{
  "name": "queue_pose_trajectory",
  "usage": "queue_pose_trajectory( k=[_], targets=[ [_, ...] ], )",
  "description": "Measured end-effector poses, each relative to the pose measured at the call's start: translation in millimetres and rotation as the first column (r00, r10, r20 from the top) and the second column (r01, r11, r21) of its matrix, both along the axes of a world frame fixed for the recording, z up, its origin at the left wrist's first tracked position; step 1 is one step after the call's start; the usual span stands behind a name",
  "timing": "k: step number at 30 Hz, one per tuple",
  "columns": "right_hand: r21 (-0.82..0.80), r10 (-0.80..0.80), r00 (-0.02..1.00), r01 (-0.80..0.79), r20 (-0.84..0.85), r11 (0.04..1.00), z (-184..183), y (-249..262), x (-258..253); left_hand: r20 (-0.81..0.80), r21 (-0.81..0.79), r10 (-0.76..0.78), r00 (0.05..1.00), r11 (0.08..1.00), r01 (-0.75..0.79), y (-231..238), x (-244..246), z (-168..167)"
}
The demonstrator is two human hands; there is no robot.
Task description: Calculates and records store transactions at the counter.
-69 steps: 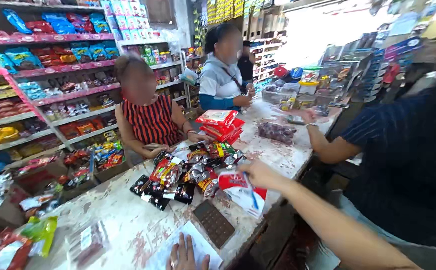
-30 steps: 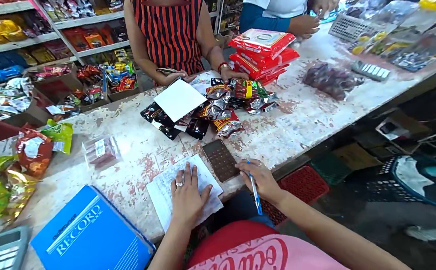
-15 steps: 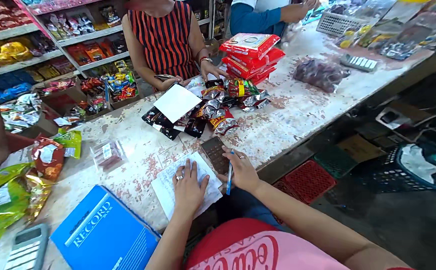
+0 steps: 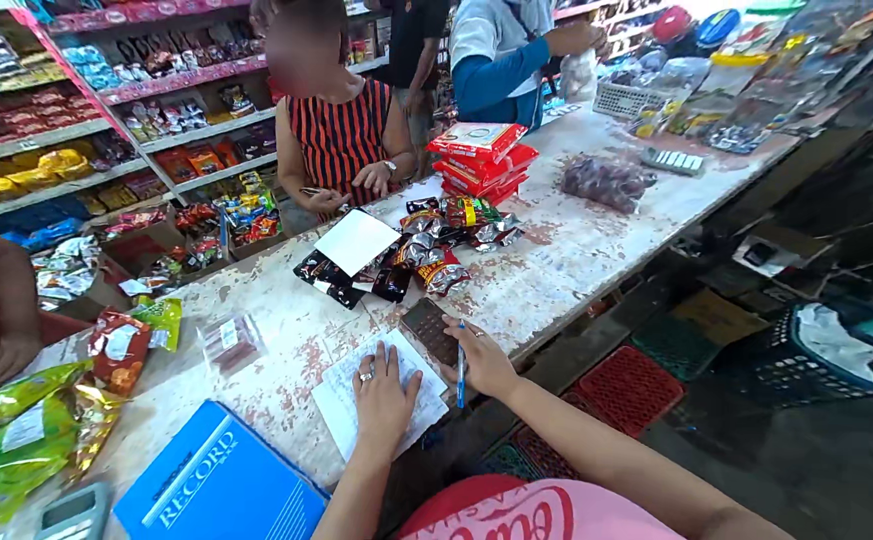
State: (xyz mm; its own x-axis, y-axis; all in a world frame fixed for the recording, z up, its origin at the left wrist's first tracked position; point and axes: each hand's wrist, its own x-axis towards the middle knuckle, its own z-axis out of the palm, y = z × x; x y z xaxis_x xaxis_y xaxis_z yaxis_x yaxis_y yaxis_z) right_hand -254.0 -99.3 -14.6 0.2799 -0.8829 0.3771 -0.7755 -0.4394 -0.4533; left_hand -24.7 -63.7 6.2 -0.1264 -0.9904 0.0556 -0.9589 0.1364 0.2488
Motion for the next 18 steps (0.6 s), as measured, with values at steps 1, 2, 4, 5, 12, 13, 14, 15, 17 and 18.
queue_pose_trajectory(
  k=[1, 2, 4, 5, 12, 13, 14, 15, 17, 18],
  targets=[
    [0.000, 0.000, 1.000, 0.000, 0.002, 1.000, 0.0, 1.6, 0.1, 0.000, 0.000, 0.000, 1.000, 1.000, 0.000, 0.8, -0.2, -0.4],
    [0.007, 0.001, 1.000, -0.001, 0.006, 1.000, 0.8, 2.9, 0.1, 0.003, 0.000, 0.000, 1.000, 1.000, 0.000, 1.4, -0.6, -0.7],
    [0.032, 0.002, 1.000, -0.002, 0.011, 0.999, 1.1, 4.4, 0.0, 0.007, 0.004, -0.001, 1.000, 1.000, 0.001, 2.3, -1.0, -2.1],
    [0.045, 0.004, 1.000, -0.004, 0.010, 0.999, 0.6, 5.2, -0.1, 0.009, 0.015, -0.003, 1.000, 1.000, 0.002, 3.1, -1.0, -2.5],
    [0.115, 0.004, 1.000, -0.001, -0.021, 0.993, 5.8, 3.3, 0.3, 0.025, 0.052, -0.009, 1.000, 0.999, 0.008, 2.2, -0.3, 0.9],
    [0.116, 0.011, 1.000, -0.009, -0.020, 0.993, 5.7, 2.5, -0.6, 0.026, 0.064, -0.010, 1.000, 0.998, 0.009, 2.2, -0.4, 1.3],
    [0.123, 0.028, 1.000, -0.026, -0.007, 0.992, 5.3, 1.7, -2.5, 0.023, 0.077, -0.012, 1.000, 0.997, 0.010, 2.2, -0.6, 1.6],
    [0.134, 0.049, 0.999, -0.052, 0.018, 0.990, 4.9, 2.0, -5.5, 0.015, 0.085, -0.015, 1.000, 0.996, 0.014, 2.9, -0.8, 1.5],
    [0.144, 0.082, 0.994, -0.092, 0.069, 0.985, 3.5, 5.5, -13.8, 0.025, 0.109, -0.016, 1.000, 0.994, 0.014, 4.9, -1.3, 2.5],
    [0.125, 0.090, 0.993, -0.100, 0.082, 0.987, 1.4, 7.6, -19.2, 0.032, 0.118, -0.014, 0.999, 0.993, 0.010, 5.8, -1.6, 3.3]
  ],
)
